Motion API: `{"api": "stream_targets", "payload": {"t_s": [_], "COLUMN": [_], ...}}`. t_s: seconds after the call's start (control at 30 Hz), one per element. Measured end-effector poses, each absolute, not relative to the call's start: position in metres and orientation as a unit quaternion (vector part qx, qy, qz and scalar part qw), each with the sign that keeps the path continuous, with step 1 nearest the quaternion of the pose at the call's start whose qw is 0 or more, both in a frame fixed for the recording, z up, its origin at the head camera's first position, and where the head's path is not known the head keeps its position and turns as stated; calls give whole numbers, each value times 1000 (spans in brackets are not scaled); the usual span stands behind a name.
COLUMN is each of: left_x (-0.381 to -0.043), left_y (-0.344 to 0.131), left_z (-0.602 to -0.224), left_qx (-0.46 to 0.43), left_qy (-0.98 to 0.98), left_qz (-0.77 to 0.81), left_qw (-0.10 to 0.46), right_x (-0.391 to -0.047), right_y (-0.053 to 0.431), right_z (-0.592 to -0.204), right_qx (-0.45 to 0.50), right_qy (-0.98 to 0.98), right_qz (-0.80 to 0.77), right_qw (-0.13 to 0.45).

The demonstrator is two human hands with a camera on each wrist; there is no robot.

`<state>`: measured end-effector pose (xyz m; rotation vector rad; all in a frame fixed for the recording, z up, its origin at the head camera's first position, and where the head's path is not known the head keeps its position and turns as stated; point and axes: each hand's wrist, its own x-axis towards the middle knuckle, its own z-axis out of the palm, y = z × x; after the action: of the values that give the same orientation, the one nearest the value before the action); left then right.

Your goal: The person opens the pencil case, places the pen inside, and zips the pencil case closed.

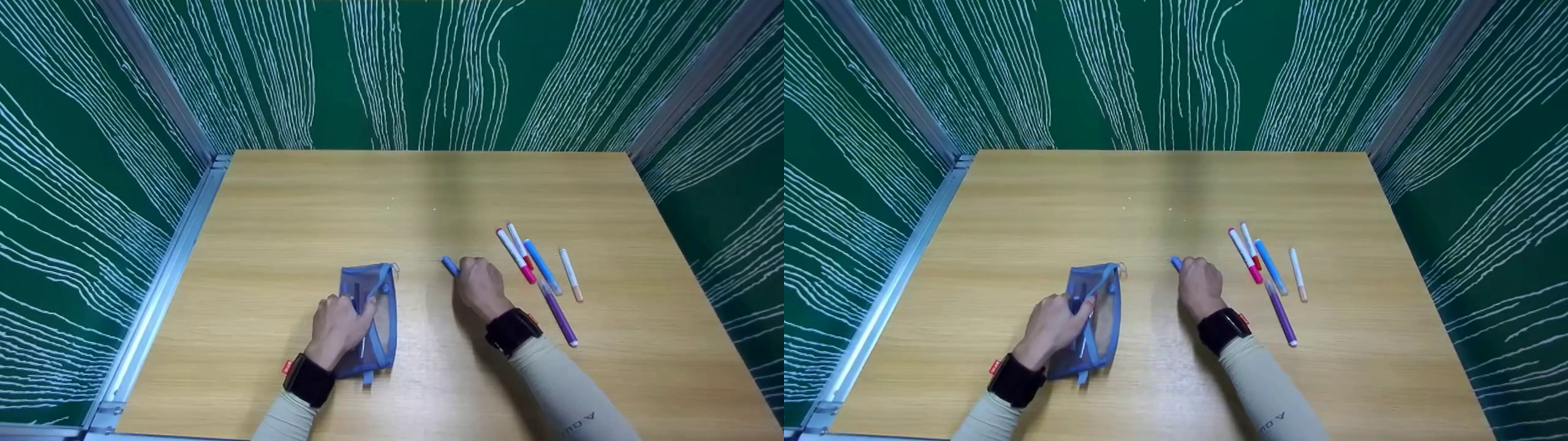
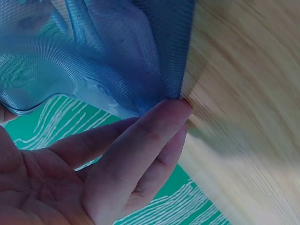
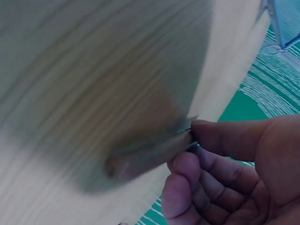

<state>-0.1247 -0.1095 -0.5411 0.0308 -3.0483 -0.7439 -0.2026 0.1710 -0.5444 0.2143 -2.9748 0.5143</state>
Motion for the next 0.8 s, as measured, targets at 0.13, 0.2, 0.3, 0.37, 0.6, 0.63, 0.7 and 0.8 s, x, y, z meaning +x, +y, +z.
{"api": "stream_targets", "payload": {"t_s": [0.13,0.2,0.3,0.37,0.6,0.63,0.7,0.8], "left_x": [-125,-125,-125,-125,-125,-125,-125,-125], "left_y": [-110,-110,-110,-110,-109,-109,-109,-110], "left_z": [-541,-541,-542,-541,-540,-540,-541,-542], "left_qx": [14,16,19,20,21,21,20,15], "left_qy": [-970,-969,-969,-969,-969,-969,-969,-969], "left_qz": [-242,-244,-246,-246,-245,-246,-247,-245], "left_qw": [-5,-12,-19,-22,-26,-27,-26,-14], "right_x": [-198,-195,-190,-187,-174,-173,-170,-167], "right_y": [165,160,153,147,130,127,123,116], "right_z": [-540,-538,-536,-534,-532,-531,-531,-531], "right_qx": [72,72,72,74,68,65,58,62], "right_qy": [-975,-971,-963,-957,-942,-941,-937,-929], "right_qz": [207,227,259,279,326,329,340,358], "right_qw": [44,34,17,6,-35,-43,-61,-72]}}
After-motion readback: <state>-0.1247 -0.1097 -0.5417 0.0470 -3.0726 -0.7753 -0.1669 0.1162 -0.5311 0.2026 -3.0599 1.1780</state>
